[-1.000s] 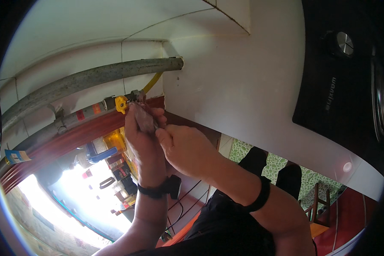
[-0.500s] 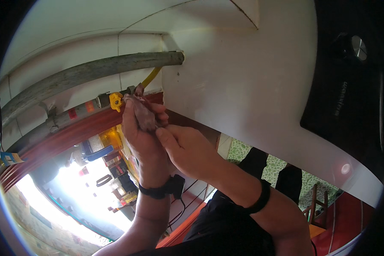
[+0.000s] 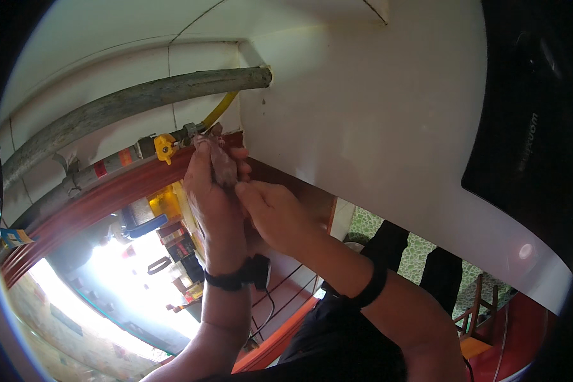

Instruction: Tightening or inspecting a gas pipe connection using a tool and a cloth.

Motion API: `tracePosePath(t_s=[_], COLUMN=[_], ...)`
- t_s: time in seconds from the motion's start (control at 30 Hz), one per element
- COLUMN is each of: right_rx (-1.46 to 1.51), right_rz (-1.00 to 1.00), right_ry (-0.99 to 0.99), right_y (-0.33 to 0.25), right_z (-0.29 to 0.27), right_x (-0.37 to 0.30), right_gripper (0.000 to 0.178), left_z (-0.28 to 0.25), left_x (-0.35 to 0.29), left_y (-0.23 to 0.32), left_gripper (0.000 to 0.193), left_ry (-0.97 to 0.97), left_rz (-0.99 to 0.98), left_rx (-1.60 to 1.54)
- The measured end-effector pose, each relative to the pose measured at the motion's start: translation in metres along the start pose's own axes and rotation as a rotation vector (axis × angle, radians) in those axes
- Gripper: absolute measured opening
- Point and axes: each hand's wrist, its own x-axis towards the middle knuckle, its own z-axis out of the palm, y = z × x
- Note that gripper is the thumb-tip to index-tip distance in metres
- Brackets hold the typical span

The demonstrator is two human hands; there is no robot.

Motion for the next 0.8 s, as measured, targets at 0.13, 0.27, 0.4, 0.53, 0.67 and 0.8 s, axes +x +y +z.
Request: tracePosePath(t_s=[0.13, 0.27, 0.4, 0.53, 0.67, 0.8], right_rx=[-0.046, -0.006, 0.084, 0.141, 0.118, 0.040], right_rz=[-0.024, -0.147, -0.101, 0.003, -0.098, -0.029], right_ry=[-0.024, -0.052, -0.091, -0.142, -0.152, -0.182], right_y=[0.005, 0.012, 0.010, 0.002, 0.013, 0.010], right_z=[-0.006, -0.004, -0.009, -0.012, -0.012, -0.017], right_x=[-0.006, -0.003, 0.008, 0.012, 0.015, 0.016], right_gripper=[0.039, 0.041, 0.042, 0.038, 0.039, 0.038], left_z=[-0.001, 0.005, 0.004, -0.002, -0.003, -0.004], left_x=[-0.012, -0.015, -0.004, 0.000, -0.004, -0.004], left_y=[-0.003, -0.001, -0.008, -0.012, -0.014, -0.011], left_gripper=[0.038, 0.038, 0.038, 0.036, 0.033, 0.031], left_ry=[0.001, 0.029, 0.028, 0.025, 0.036, 0.016], left_rz=[0.068, 0.147, 0.153, 0.191, 0.226, 0.227], left_rx=[-0.064, -0.106, -0.049, -0.011, -0.012, -0.017])
